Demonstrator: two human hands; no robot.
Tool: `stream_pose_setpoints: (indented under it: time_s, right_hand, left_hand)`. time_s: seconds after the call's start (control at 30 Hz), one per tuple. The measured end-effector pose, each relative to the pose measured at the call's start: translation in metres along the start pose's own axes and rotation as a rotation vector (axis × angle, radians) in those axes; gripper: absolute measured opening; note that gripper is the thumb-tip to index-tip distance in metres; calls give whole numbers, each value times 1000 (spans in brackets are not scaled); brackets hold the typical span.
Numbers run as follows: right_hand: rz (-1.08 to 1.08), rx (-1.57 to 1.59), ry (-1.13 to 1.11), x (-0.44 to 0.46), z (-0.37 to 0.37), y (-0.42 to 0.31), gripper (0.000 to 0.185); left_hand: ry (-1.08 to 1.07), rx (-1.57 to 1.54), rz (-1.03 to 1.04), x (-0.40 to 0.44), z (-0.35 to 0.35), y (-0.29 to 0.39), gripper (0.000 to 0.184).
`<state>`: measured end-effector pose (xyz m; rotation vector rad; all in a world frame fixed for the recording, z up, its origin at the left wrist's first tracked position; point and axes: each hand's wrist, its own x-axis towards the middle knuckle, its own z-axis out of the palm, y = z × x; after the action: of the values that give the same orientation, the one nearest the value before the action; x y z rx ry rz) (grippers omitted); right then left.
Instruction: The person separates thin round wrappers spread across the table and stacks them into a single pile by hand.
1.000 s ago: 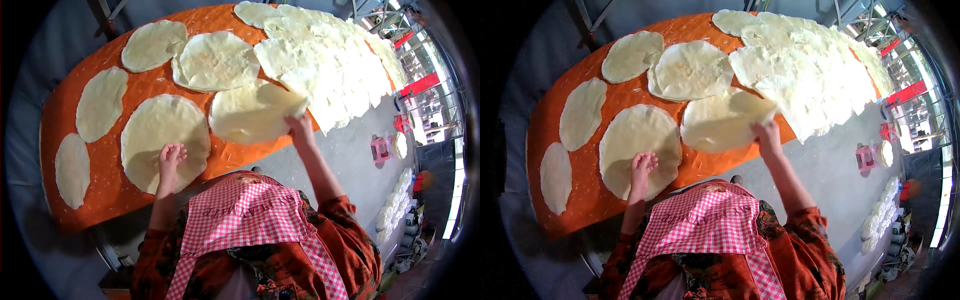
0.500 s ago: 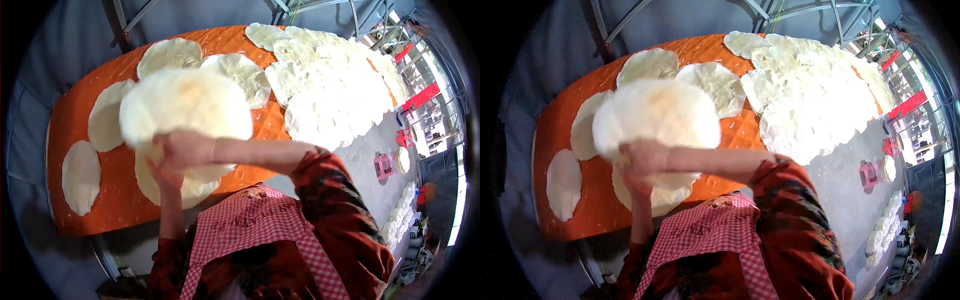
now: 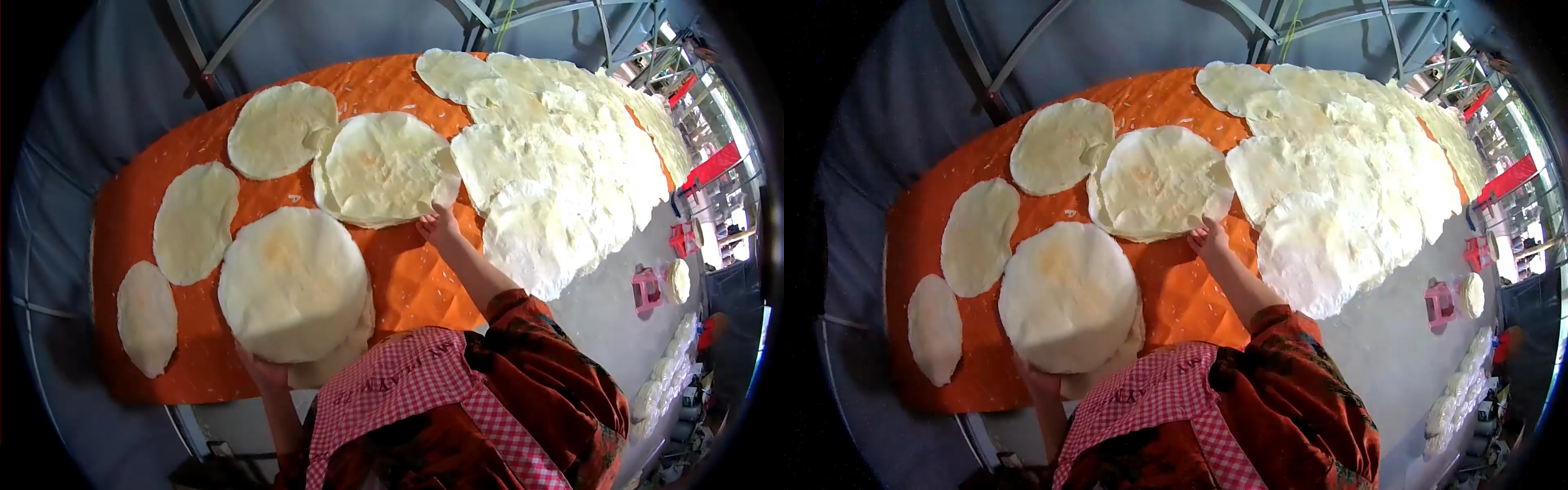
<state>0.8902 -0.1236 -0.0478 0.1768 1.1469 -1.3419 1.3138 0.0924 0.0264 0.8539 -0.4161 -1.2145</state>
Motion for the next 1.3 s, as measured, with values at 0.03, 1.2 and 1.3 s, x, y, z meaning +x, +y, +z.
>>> stream_pose_setpoints:
  time_s: [0.03, 1.2, 1.3]
  right_hand:
    - [56, 63, -72, 0, 6, 0, 33]
    - [-1083, -1804, -1280, -159, 90, 153, 69]
    - [-1253, -1771, -1186, -173, 94, 157, 61]
  left_hand:
    - [11, 31, -7, 3, -3, -1, 53]
    - [-165, -479, -202, 34, 40, -28, 61]
    - [-138, -394, -297, 34, 21, -38, 50]
